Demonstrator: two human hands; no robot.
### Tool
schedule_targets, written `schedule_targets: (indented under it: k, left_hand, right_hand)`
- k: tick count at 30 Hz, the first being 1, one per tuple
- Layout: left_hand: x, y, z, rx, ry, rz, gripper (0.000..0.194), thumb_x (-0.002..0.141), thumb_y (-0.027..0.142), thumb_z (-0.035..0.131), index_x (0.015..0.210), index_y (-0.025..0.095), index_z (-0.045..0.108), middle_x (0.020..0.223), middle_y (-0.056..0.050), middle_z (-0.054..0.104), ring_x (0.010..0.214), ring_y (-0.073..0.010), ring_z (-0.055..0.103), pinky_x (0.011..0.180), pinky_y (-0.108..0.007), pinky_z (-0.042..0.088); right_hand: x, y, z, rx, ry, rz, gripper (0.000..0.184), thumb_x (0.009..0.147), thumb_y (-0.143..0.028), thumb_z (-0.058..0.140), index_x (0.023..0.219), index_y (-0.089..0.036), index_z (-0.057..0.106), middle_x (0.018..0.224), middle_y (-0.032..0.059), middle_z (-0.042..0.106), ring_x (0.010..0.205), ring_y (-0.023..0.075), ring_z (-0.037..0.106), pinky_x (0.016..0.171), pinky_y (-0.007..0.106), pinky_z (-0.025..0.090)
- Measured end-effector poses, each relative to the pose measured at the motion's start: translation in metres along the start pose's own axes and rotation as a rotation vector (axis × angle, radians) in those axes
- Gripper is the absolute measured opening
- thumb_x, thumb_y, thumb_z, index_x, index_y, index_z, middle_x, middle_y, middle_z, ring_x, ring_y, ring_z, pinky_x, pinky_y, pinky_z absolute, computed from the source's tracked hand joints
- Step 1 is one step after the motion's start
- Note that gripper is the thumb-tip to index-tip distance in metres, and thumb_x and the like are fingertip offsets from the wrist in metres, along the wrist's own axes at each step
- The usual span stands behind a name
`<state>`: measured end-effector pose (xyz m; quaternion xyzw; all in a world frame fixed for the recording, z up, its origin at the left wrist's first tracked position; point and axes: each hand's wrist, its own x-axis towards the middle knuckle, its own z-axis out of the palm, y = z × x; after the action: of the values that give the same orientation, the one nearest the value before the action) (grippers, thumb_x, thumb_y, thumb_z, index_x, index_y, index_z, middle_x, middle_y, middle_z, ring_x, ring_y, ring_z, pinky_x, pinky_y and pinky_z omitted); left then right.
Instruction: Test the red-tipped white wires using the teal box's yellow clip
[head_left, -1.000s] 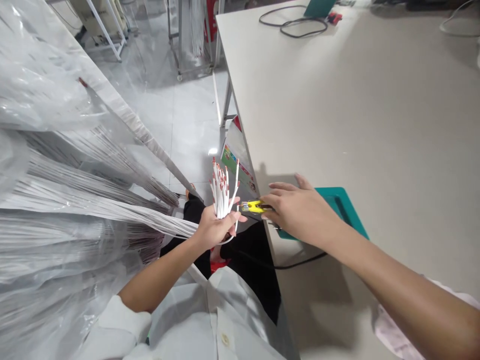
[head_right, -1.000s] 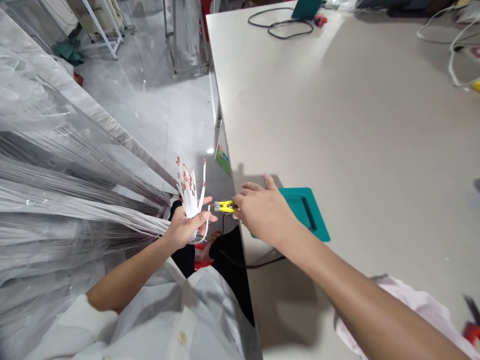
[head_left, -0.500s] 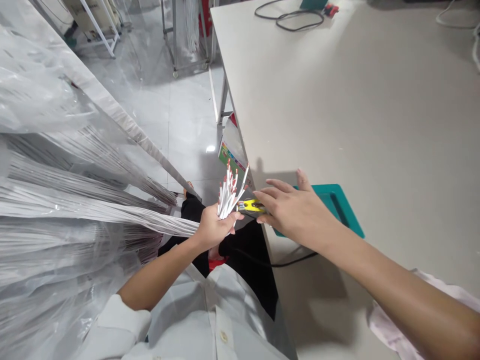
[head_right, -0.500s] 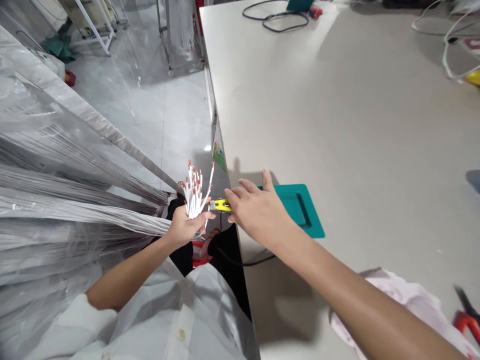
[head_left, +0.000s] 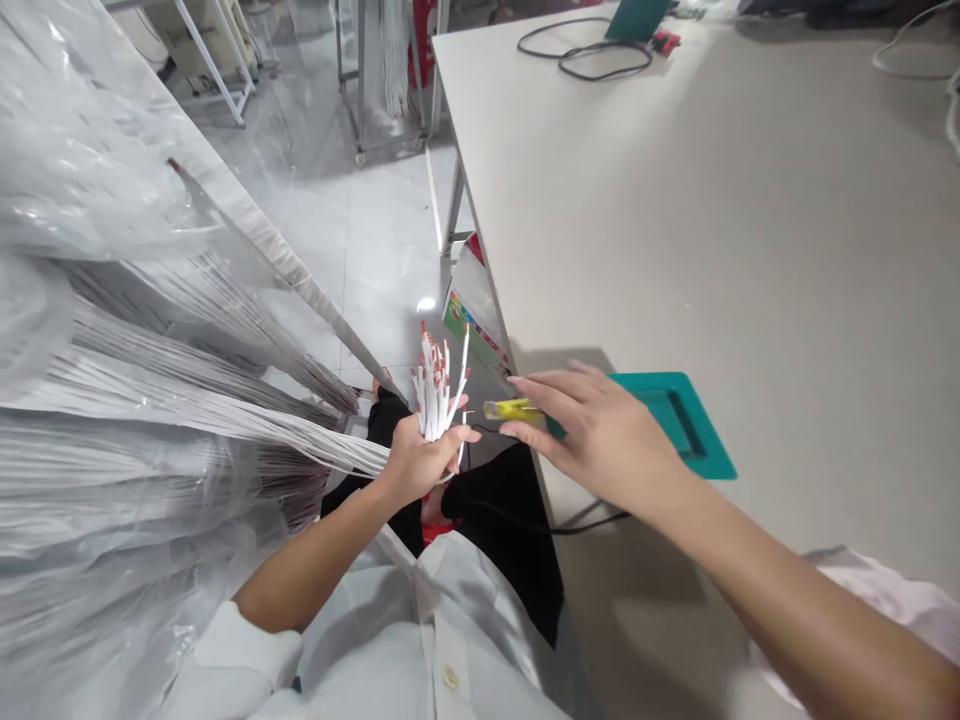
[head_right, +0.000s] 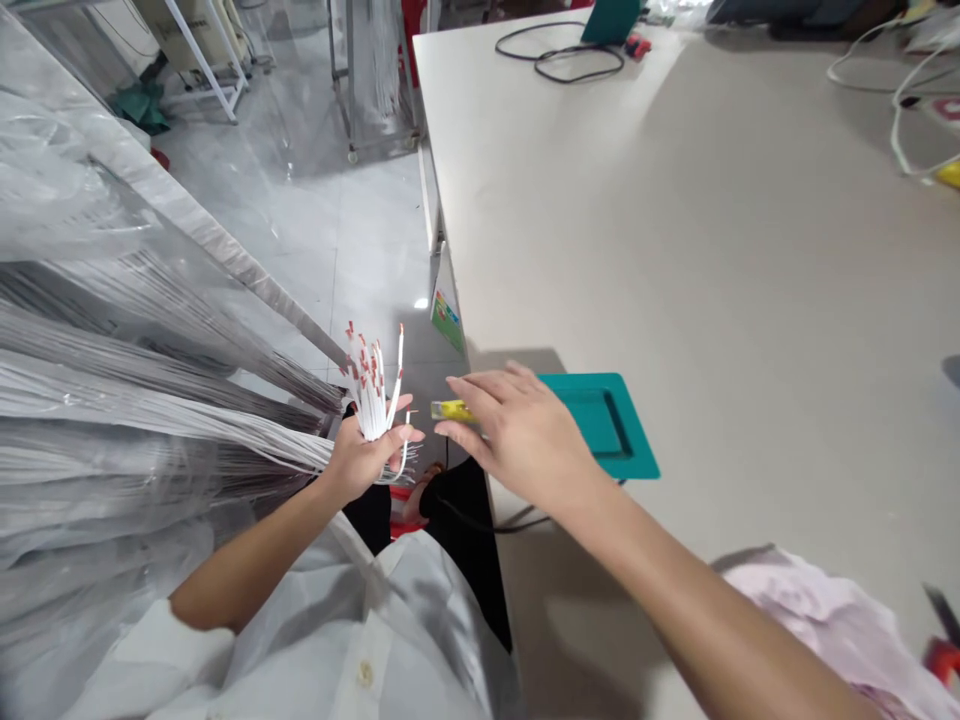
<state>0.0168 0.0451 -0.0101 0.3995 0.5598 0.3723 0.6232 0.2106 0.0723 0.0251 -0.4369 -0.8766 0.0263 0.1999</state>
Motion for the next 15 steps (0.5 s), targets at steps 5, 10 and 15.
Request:
schedule_targets:
  k: [5,10,15]
  left_hand:
    - [-0.013,0.007,-0.014,-0.026,-0.091,0.055,0.053,0.074,0.033,0.061,0.122,0.011,0.055,0.073,-0.007,0.070,0.039,-0.0052,0.046,0.040,-0.020,0.037]
    - [-0.021,0.004,-0.021,-0.058,-0.246,0.059,0.059,0.073,0.038,0.063,0.123,0.009,0.054,0.063,-0.005,0.065,0.038,-0.0068,0.047,0.037,-0.020,0.036]
    - [-0.025,-0.003,-0.024,-0.092,-0.321,0.038,0.055,0.073,0.040,0.063,0.120,0.011,0.058,0.062,-0.004,0.063,0.037,-0.0058,0.044,0.036,-0.020,0.034]
  right_hand:
    - [-0.008,-0.040,0.017,0.670,0.078,0.330,0.020,0.085,-0.031,0.053,0.093,-0.019,0.067,0.087,0.0071,0.069,0.080,0.0173,0.063,0.072,0.031,0.052]
    - [-0.009,-0.051,0.043,1.486,-0.148,0.600,0.021,0.076,-0.038,0.063,0.073,-0.018,0.068,0.062,0.0004,0.059,0.053,0.0100,0.050,0.046,0.023,0.043]
    - [-0.008,-0.061,0.056,1.811,-0.107,0.792,0.020,0.067,-0.036,0.072,0.068,-0.017,0.068,0.051,-0.0026,0.053,0.045,0.0088,0.049,0.045,0.023,0.038]
